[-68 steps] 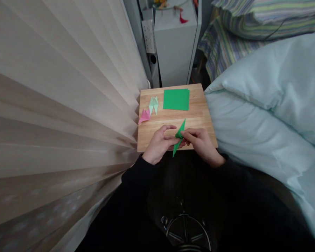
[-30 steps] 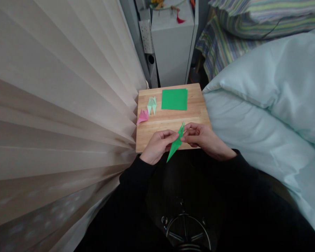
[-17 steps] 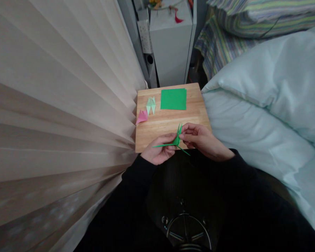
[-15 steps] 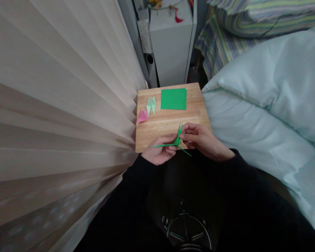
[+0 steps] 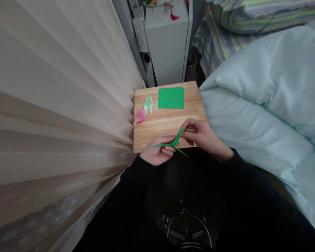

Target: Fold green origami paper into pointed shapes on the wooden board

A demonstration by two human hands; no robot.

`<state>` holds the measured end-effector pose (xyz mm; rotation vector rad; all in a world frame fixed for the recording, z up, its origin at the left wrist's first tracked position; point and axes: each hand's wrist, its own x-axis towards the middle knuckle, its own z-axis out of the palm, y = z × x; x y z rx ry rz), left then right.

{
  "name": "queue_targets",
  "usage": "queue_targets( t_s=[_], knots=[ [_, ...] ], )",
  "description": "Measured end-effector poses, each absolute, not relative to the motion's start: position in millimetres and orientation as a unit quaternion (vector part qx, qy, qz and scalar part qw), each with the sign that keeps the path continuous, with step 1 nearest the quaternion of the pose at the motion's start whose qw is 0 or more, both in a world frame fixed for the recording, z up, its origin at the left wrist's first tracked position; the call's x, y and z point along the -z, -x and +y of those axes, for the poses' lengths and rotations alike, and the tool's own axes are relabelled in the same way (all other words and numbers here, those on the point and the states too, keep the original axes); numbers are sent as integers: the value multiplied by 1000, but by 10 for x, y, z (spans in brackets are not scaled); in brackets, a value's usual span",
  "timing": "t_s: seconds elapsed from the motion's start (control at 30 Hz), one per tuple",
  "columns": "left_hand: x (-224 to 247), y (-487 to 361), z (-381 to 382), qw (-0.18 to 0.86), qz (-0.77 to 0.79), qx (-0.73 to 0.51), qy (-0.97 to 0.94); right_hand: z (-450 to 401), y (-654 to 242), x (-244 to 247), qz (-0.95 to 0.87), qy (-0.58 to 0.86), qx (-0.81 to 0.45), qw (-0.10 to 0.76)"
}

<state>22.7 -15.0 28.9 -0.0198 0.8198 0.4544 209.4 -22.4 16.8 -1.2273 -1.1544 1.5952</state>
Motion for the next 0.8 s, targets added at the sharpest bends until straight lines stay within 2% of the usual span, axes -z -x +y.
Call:
queue_targets(
  t_s=[0.53,0.8],
  knots=[
    [-289,-243,-164,904,370,-198,82,-234,-2107,-240,-586,504,-509,378],
    [-188,-240,-176,875,422,-234,-42,-224,-2163,-240,-614,488,-515,345]
  ],
)
